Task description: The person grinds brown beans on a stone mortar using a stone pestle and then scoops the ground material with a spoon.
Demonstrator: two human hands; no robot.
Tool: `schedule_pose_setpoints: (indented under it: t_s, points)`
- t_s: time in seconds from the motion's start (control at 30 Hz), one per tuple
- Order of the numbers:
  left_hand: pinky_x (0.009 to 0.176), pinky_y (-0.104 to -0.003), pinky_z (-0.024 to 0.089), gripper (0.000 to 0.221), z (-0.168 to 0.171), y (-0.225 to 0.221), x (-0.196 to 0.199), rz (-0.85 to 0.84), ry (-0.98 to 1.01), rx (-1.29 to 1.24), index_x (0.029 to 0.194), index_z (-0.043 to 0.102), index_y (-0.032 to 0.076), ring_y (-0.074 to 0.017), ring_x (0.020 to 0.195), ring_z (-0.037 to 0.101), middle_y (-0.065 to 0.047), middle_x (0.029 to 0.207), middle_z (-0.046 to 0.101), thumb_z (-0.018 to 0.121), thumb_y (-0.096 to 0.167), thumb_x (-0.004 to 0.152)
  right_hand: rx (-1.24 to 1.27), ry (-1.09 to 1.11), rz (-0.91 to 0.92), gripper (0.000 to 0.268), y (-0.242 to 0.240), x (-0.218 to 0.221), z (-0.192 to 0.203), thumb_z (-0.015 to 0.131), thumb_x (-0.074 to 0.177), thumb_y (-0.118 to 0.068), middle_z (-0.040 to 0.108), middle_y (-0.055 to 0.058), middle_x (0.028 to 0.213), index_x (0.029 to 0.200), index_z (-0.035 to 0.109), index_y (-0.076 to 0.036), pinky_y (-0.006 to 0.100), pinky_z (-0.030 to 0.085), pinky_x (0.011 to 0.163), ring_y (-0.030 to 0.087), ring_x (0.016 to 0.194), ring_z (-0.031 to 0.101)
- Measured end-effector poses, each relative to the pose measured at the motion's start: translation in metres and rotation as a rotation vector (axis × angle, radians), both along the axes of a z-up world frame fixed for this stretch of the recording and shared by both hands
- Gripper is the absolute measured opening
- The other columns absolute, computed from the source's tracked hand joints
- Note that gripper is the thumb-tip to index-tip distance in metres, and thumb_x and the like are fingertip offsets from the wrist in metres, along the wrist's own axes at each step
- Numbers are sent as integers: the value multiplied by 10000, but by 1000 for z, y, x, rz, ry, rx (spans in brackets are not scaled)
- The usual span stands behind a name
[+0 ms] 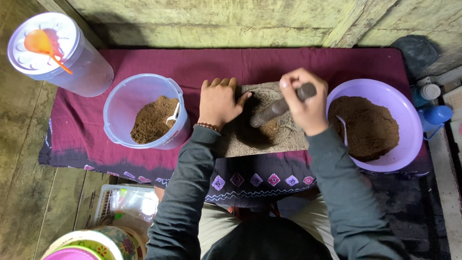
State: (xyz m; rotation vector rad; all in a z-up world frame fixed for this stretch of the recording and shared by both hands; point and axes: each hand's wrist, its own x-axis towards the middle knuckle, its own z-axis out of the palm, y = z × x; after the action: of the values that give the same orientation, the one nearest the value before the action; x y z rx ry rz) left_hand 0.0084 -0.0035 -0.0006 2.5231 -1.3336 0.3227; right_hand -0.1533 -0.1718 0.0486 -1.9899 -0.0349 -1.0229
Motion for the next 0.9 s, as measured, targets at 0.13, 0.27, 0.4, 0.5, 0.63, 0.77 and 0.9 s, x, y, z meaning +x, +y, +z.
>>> schedule_pose_setpoints:
  t_s: [0.13,0.27,0.4,0.5,0.63,0.77,0.9]
  points:
    - [872,-479,447,559,1,-5,8,-6,27,38,1057,676,147,-315,990,704,-92,973,748,496,666,955,-26,57,-76,329,-36,19,-7,632,1103,-248,637,177,797,907,663,14,424,490,796,275,788,618]
    - [889,-488,458,572,7,-9,13,-4,97,97,1085,679,146,-322,1018,710,-97,999,752,481,667,959,134,67,-129,335,-60,37,-23,645,1081,-303,715,136,850,895,664,-25,350,498,821,220,848,666]
    - [929,-487,460,566,11,-12,19,-1,154,149,1155,680,154,-315,1068,707,-90,1049,753,489,649,957,316,129,-113,335,-76,45,-37,622,1078,-328,736,158,805,889,678,-58,304,580,733,232,772,751]
    - [951,-500,457,588,12,-16,22,1,186,191,1153,677,153,-320,1087,703,-95,1064,751,480,666,946,402,150,-65,382,-69,44,-27,592,1075,-394,725,171,794,945,650,-40,291,592,660,235,736,753]
    - [962,-514,448,593,25,-16,13,0,201,194,1150,663,146,-324,1104,693,-104,1085,741,455,667,956,539,179,28,807,-74,44,-31,242,983,-766,730,132,829,1091,624,-64,249,600,645,194,786,757]
    - [1015,-498,426,557,44,-29,-4,-170,229,17,1217,634,131,-341,1181,636,-114,1156,694,559,620,962,718,105,61,1027,-77,45,-30,52,833,-865,725,175,820,1179,646,-102,255,610,635,244,762,769]
    - [1007,-516,482,587,57,-70,-28,-360,411,-198,1340,562,139,-383,1207,607,-120,1183,635,697,536,929,925,36,-199,526,-92,56,-43,285,1050,-461,677,252,633,1061,663,-96,248,529,512,285,562,723]
